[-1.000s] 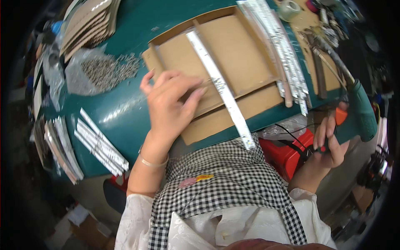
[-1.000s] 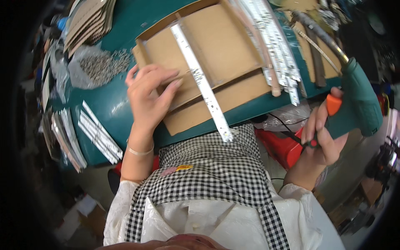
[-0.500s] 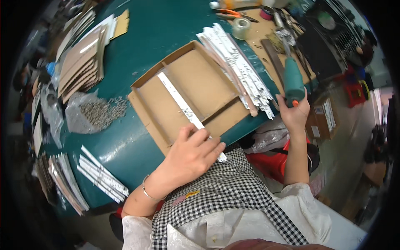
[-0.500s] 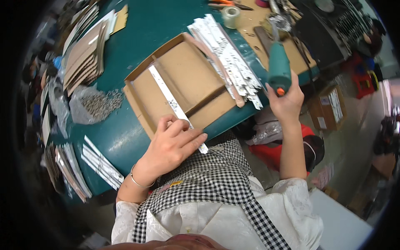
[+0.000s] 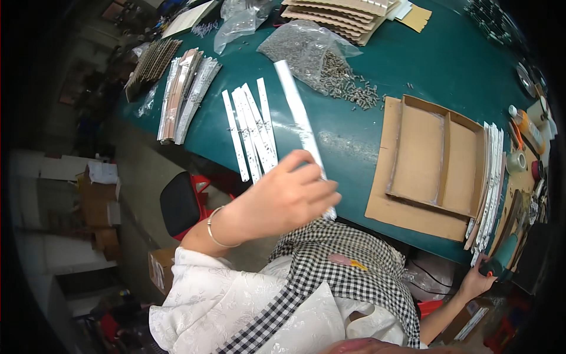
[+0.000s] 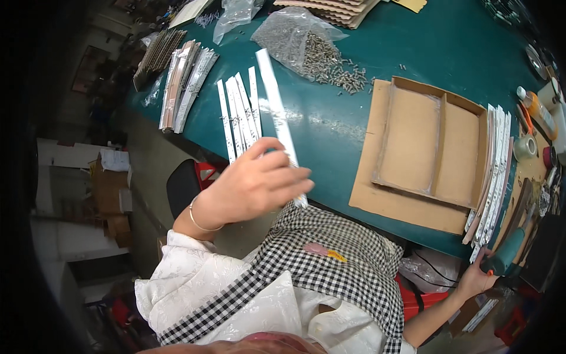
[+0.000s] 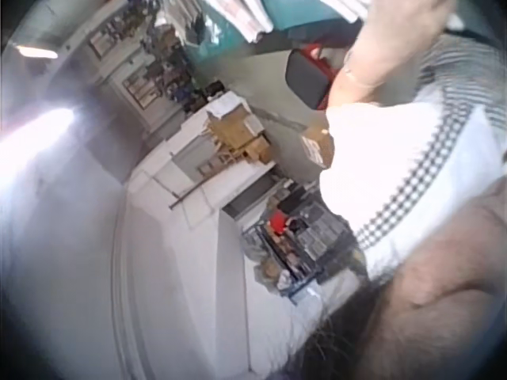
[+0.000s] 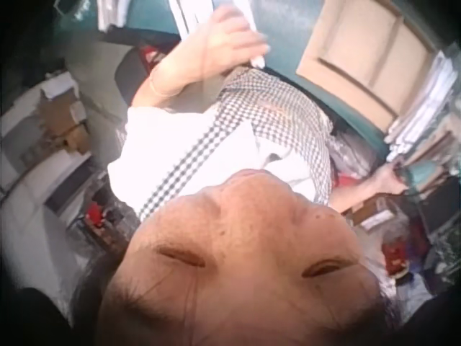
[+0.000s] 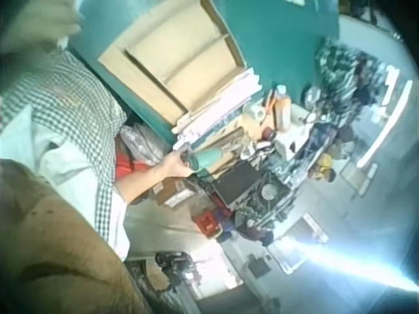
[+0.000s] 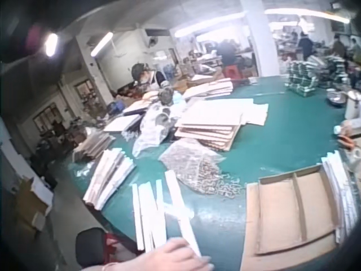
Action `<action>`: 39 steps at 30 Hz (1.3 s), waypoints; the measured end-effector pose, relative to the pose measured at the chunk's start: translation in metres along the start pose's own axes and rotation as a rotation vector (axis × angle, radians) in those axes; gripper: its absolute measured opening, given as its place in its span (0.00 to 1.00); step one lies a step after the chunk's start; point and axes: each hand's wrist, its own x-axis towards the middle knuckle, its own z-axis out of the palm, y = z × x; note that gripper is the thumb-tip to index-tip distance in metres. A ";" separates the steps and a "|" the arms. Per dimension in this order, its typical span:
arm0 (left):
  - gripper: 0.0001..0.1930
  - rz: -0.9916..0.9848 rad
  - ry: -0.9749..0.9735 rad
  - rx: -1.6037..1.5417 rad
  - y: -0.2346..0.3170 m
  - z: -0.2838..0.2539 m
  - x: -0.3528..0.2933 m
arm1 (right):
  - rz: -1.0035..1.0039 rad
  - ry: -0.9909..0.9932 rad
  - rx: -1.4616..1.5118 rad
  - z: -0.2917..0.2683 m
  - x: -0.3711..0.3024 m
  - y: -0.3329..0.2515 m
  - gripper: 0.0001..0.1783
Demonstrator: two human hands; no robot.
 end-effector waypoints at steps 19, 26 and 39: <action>0.13 -0.341 -0.109 -0.031 -0.066 0.018 -0.083 | -0.285 0.285 -0.257 -0.026 0.015 -0.135 0.15; 0.15 -0.377 -0.084 -0.078 -0.062 0.019 -0.085 | -0.189 0.084 0.152 -0.021 -0.007 -0.166 0.19; 0.11 -0.270 0.205 -0.149 -0.022 0.046 0.013 | -0.313 -0.300 0.361 0.046 -0.042 -0.165 0.24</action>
